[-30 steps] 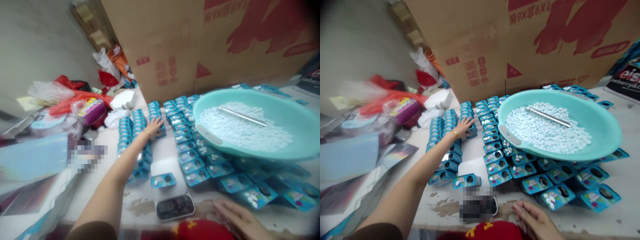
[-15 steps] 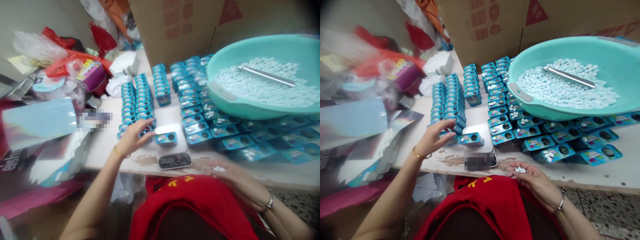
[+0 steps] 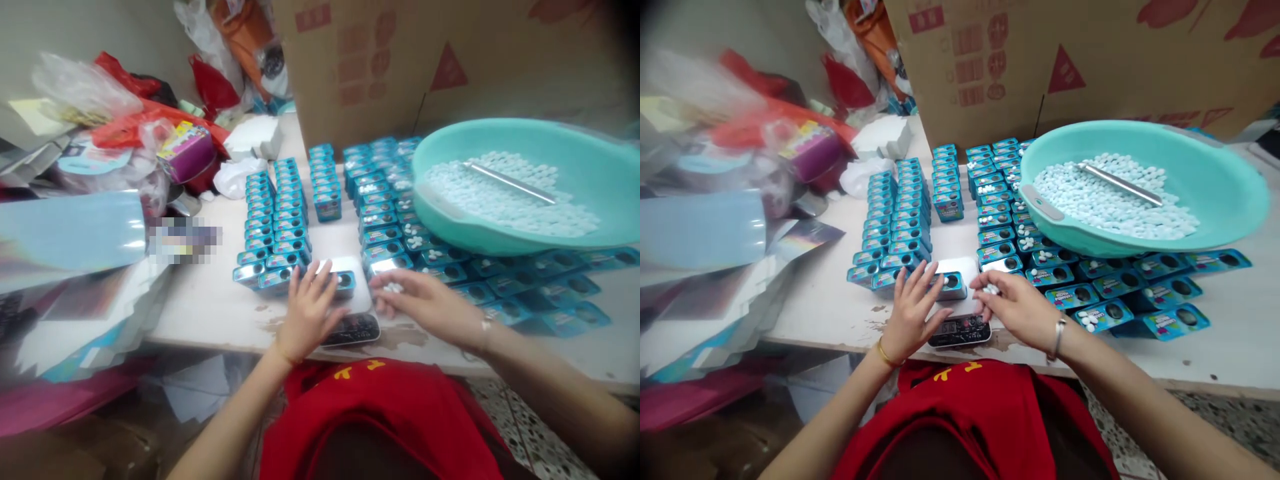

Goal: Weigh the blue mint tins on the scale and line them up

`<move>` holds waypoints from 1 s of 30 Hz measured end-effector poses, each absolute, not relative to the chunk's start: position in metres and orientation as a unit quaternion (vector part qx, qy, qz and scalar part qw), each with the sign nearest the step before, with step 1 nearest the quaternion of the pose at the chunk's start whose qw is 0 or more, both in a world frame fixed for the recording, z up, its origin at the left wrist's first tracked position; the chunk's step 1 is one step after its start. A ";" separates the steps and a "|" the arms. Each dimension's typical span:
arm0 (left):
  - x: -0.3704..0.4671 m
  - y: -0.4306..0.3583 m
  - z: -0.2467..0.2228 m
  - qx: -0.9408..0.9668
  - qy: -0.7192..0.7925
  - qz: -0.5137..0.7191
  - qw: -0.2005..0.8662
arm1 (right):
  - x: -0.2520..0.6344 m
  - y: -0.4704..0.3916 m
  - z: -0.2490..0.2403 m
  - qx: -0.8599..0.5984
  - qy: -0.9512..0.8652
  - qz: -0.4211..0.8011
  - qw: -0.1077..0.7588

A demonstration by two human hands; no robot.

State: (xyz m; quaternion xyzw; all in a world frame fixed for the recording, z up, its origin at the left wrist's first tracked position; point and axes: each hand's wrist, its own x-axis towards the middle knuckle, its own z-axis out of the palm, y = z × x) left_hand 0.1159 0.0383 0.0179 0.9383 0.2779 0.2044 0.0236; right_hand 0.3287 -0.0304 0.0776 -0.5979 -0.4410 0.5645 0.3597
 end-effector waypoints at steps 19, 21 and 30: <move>0.093 0.036 0.016 0.880 0.346 0.295 0.140 | 0.290 0.045 0.080 -0.601 -0.756 0.258 0.022; 0.093 0.036 0.014 0.877 0.348 0.299 0.145 | 0.289 0.046 0.081 -0.604 -0.757 0.248 0.027; 0.088 0.033 0.013 0.870 0.346 0.318 0.152 | 0.290 0.041 0.092 -0.595 -0.770 0.214 0.083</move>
